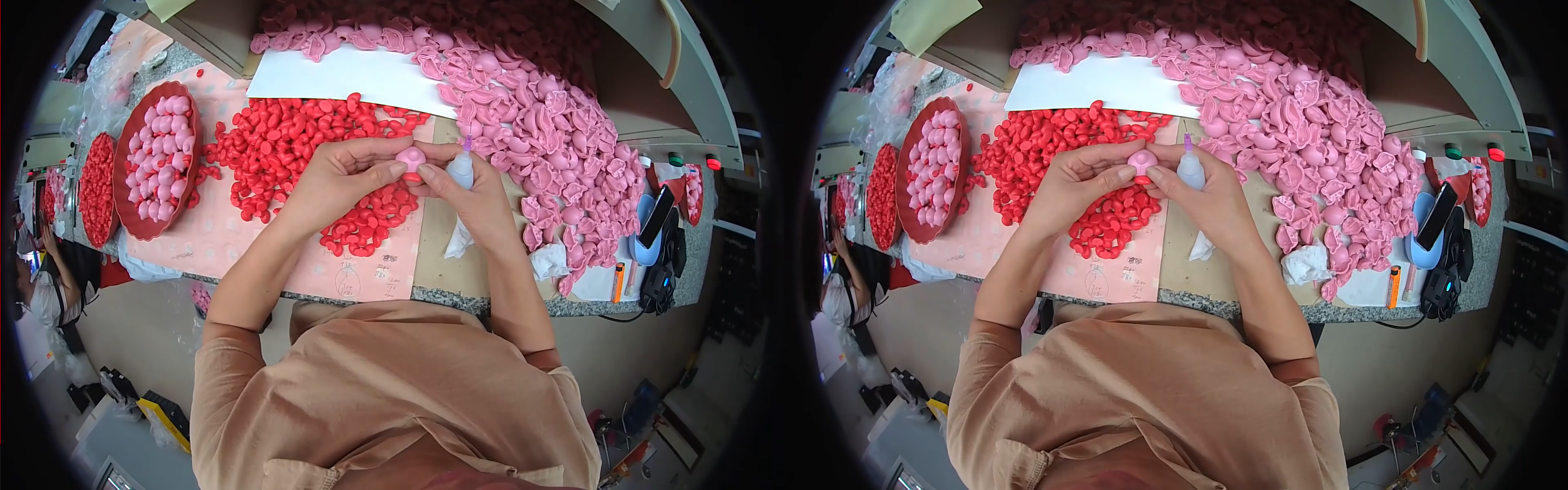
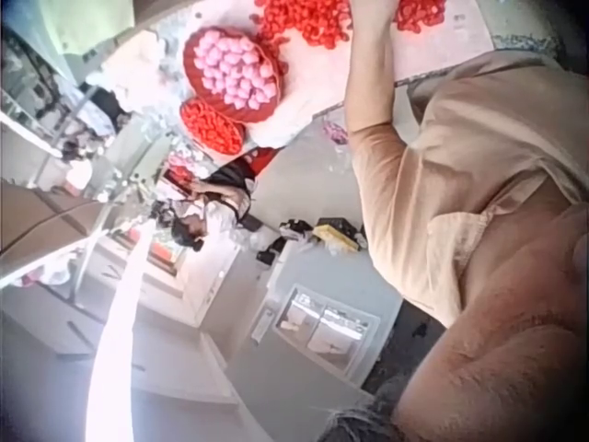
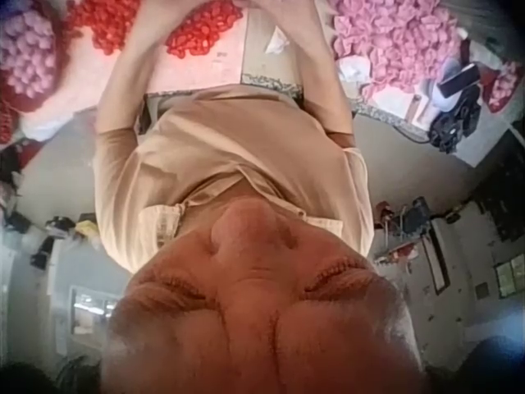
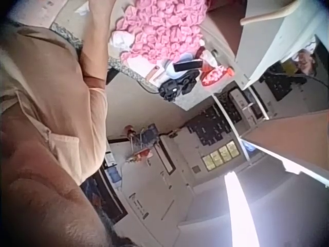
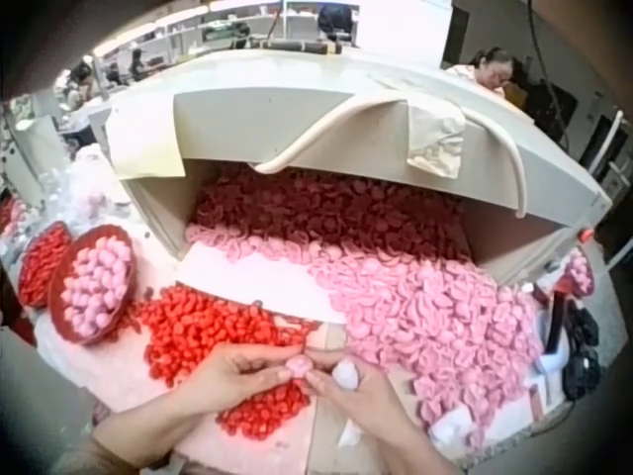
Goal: Assembling small pink and red plastic toy components at a factory workbench.
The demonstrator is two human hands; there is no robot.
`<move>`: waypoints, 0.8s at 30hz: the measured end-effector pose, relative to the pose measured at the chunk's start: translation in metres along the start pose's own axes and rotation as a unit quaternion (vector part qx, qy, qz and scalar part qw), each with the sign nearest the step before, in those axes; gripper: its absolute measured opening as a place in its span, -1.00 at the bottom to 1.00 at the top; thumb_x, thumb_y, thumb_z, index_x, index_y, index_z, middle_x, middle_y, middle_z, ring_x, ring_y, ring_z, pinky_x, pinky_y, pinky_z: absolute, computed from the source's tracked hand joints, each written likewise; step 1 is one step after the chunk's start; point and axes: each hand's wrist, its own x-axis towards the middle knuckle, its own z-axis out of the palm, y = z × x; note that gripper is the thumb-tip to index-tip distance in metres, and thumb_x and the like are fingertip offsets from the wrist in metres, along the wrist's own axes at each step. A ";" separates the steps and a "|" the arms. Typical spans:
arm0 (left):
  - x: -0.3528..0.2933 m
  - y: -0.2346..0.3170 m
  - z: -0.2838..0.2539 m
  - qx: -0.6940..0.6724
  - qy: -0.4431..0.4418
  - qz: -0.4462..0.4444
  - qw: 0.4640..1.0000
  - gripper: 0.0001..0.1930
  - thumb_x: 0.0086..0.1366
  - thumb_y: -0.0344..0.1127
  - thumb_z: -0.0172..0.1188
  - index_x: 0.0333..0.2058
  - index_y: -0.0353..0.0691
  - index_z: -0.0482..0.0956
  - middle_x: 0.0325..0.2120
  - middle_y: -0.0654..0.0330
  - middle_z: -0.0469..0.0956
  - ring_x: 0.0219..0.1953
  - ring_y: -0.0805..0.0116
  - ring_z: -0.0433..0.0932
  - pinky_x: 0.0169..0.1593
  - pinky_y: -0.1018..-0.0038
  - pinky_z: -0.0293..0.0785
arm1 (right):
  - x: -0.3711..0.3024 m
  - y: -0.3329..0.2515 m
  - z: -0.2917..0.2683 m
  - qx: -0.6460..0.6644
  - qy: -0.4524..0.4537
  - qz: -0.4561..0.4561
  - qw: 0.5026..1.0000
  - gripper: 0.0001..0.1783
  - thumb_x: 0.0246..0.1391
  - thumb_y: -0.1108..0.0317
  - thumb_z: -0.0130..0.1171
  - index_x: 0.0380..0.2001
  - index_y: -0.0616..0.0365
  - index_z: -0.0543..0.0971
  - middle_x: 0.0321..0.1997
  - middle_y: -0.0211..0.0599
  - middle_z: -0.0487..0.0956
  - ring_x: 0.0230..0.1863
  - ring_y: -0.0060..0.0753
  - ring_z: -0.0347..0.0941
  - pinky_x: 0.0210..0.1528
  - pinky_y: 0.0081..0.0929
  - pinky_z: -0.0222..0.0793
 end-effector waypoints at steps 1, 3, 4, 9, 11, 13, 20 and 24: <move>0.000 0.000 0.000 0.002 0.001 0.001 1.000 -0.65 0.21 -0.46 0.12 0.00 -0.31 0.43 -0.10 0.15 0.50 -0.09 0.47 0.48 -0.02 0.57 0.42 | 0.000 0.000 0.001 0.000 0.000 0.000 1.000 -0.69 0.10 0.45 0.07 -0.08 0.35 0.44 -0.13 -0.22 0.49 -0.20 -0.45 0.49 -0.14 -0.49 0.51; 0.000 0.000 0.000 0.007 0.003 -0.002 1.000 -0.65 0.21 -0.47 0.12 -0.01 -0.31 0.44 -0.10 0.15 0.51 -0.09 0.47 0.48 -0.03 0.57 0.41 | -0.001 -0.001 0.002 0.005 0.005 -0.011 1.000 -0.69 0.10 0.45 0.08 -0.09 0.35 0.44 -0.12 -0.22 0.49 -0.19 -0.45 0.48 -0.13 -0.48 0.51; 0.000 0.000 -0.001 0.013 0.006 -0.005 1.000 -0.66 0.20 -0.47 0.12 -0.01 -0.31 0.44 -0.11 0.15 0.51 -0.10 0.48 0.48 -0.03 0.58 0.41 | 0.000 -0.001 0.002 0.005 0.006 -0.010 1.000 -0.69 0.10 0.45 0.08 -0.09 0.35 0.44 -0.12 -0.22 0.49 -0.19 -0.45 0.48 -0.13 -0.48 0.51; 0.001 -0.003 0.001 0.025 0.021 0.004 0.999 -0.68 0.19 -0.48 0.14 -0.04 -0.30 0.47 -0.16 0.16 0.54 -0.15 0.51 0.49 -0.06 0.60 0.44 | 0.001 0.002 0.000 -0.006 0.005 -0.005 1.000 -0.70 0.10 0.46 0.08 -0.10 0.35 0.45 -0.12 -0.22 0.48 -0.17 -0.45 0.47 -0.12 -0.46 0.51; 0.000 -0.003 0.001 0.031 0.031 0.013 0.999 -0.69 0.19 -0.48 0.14 -0.06 -0.30 0.49 -0.21 0.18 0.56 -0.19 0.53 0.51 -0.09 0.62 0.46 | 0.001 0.002 0.000 -0.003 0.005 -0.003 1.000 -0.71 0.09 0.46 0.08 -0.10 0.35 0.45 -0.12 -0.22 0.48 -0.16 -0.46 0.47 -0.12 -0.46 0.51; 0.000 -0.001 0.000 0.030 0.021 -0.009 0.999 -0.66 0.18 -0.47 0.15 -0.03 -0.29 0.46 -0.13 0.16 0.53 -0.12 0.50 0.48 -0.03 0.59 0.41 | 0.001 0.001 0.000 0.000 0.004 -0.002 1.000 -0.71 0.09 0.46 0.08 -0.11 0.35 0.45 -0.12 -0.22 0.48 -0.16 -0.46 0.46 -0.12 -0.46 0.51; 0.000 -0.001 0.000 0.031 0.024 -0.007 0.999 -0.66 0.18 -0.48 0.15 -0.03 -0.29 0.47 -0.13 0.16 0.53 -0.12 0.51 0.48 -0.04 0.59 0.42 | 0.000 0.001 0.002 0.006 0.010 -0.009 1.000 -0.71 0.09 0.45 0.08 -0.12 0.35 0.46 -0.12 -0.22 0.49 -0.16 -0.45 0.46 -0.12 -0.45 0.51; 0.000 -0.002 0.000 0.032 0.024 -0.001 0.999 -0.66 0.18 -0.47 0.15 -0.03 -0.30 0.46 -0.13 0.15 0.52 -0.12 0.50 0.49 -0.04 0.59 0.42 | 0.000 0.001 0.003 0.004 0.012 -0.010 1.000 -0.72 0.09 0.45 0.08 -0.12 0.35 0.46 -0.12 -0.22 0.49 -0.15 -0.45 0.46 -0.12 -0.45 0.51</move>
